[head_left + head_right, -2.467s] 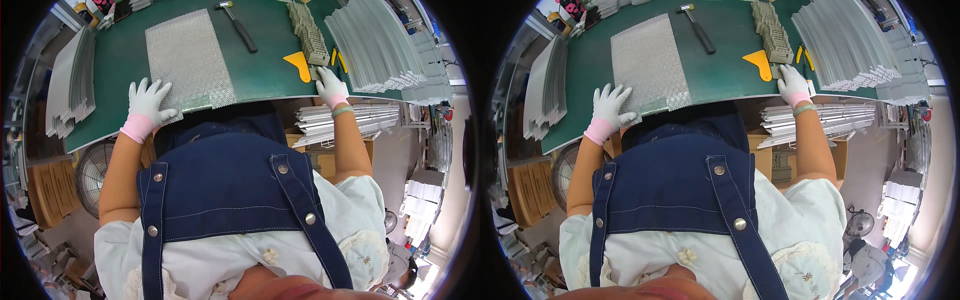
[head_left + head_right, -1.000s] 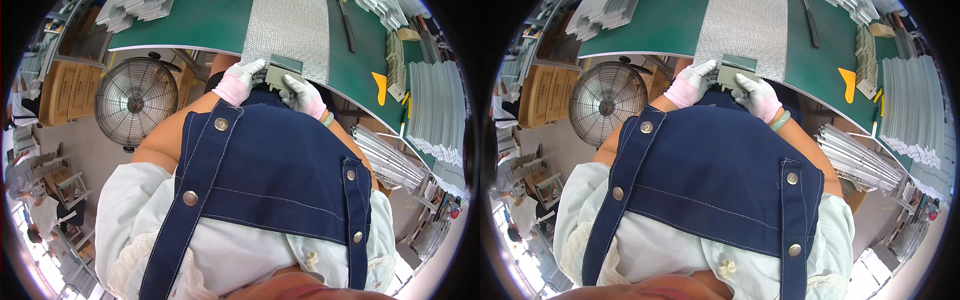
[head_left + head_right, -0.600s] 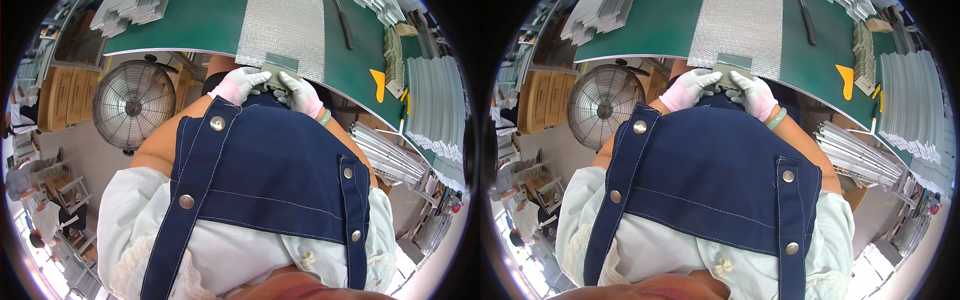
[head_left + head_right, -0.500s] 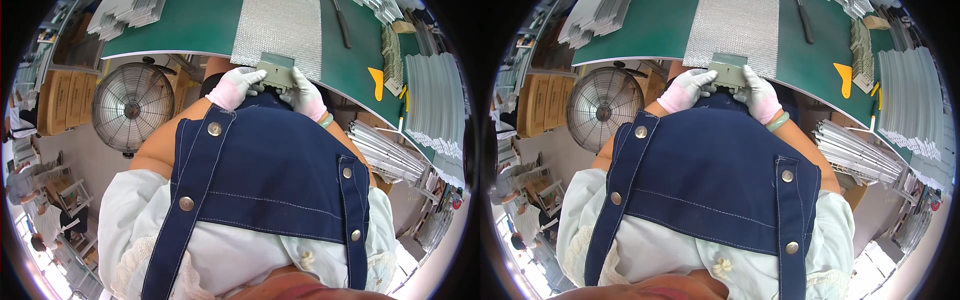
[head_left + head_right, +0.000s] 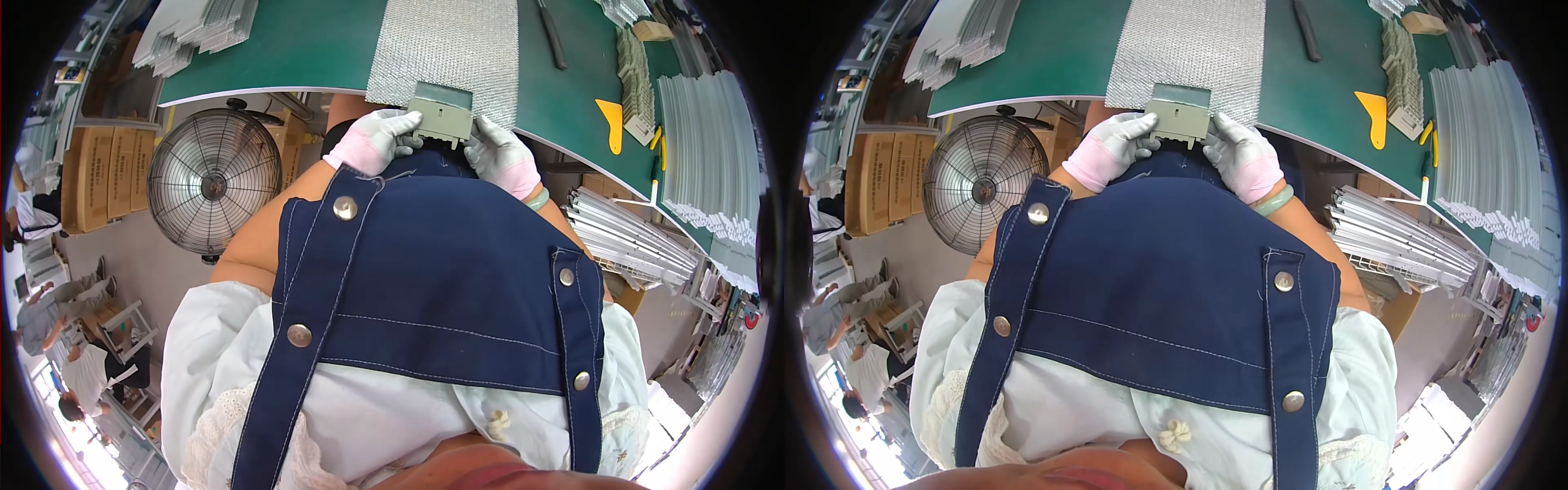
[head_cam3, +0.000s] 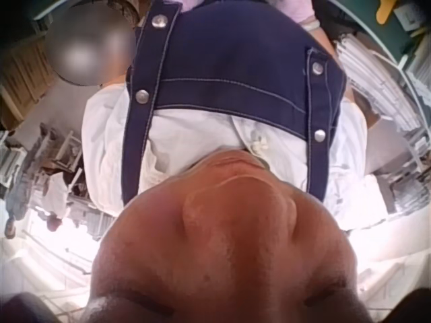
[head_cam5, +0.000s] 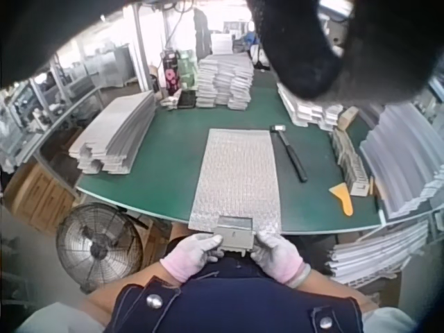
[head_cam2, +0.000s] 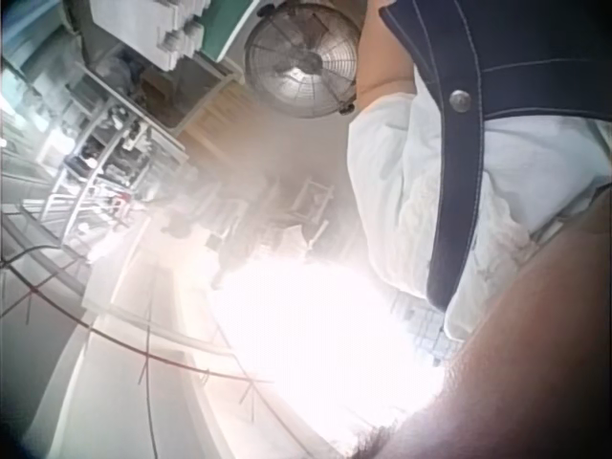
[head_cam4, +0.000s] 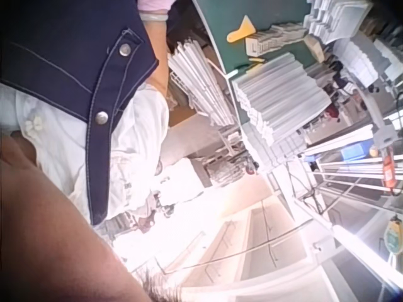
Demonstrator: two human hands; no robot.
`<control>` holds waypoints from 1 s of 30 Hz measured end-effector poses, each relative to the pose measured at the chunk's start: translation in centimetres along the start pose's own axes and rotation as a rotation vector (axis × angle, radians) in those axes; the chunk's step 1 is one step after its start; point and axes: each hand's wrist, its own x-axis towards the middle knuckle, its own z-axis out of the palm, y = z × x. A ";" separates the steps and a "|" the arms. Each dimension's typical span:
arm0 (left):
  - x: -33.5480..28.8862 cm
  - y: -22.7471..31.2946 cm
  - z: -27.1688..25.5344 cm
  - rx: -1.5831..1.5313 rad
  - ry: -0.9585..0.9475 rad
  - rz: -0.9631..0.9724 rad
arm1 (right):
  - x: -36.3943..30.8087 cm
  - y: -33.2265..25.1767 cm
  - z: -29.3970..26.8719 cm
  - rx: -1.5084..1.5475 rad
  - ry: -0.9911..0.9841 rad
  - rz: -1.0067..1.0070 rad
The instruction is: The person assembles metal grilles by placing a mesh sheet onto a workbench, positioning a small plastic component, and fitting a white frame around it. They then use a handheld power tool to secure the frame to the mesh. The process is repeated for multiple units, with finished items stacked on the table.
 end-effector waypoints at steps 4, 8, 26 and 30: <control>0.4 -0.4 -0.4 -0.113 -0.070 -0.005 | 0.3 0.0 -1.0 0.183 -0.150 0.097; 0.6 -0.6 -0.6 -0.111 -0.086 -0.004 | 0.2 0.1 -1.2 0.050 -0.070 0.054; 9.2 11.2 1.6 1.888 -0.235 1.254 | 1.2 1.1 2.3 -0.591 0.021 0.218; 10.9 8.9 1.4 1.939 -0.205 1.253 | 1.8 2.0 1.9 -0.420 -0.010 0.165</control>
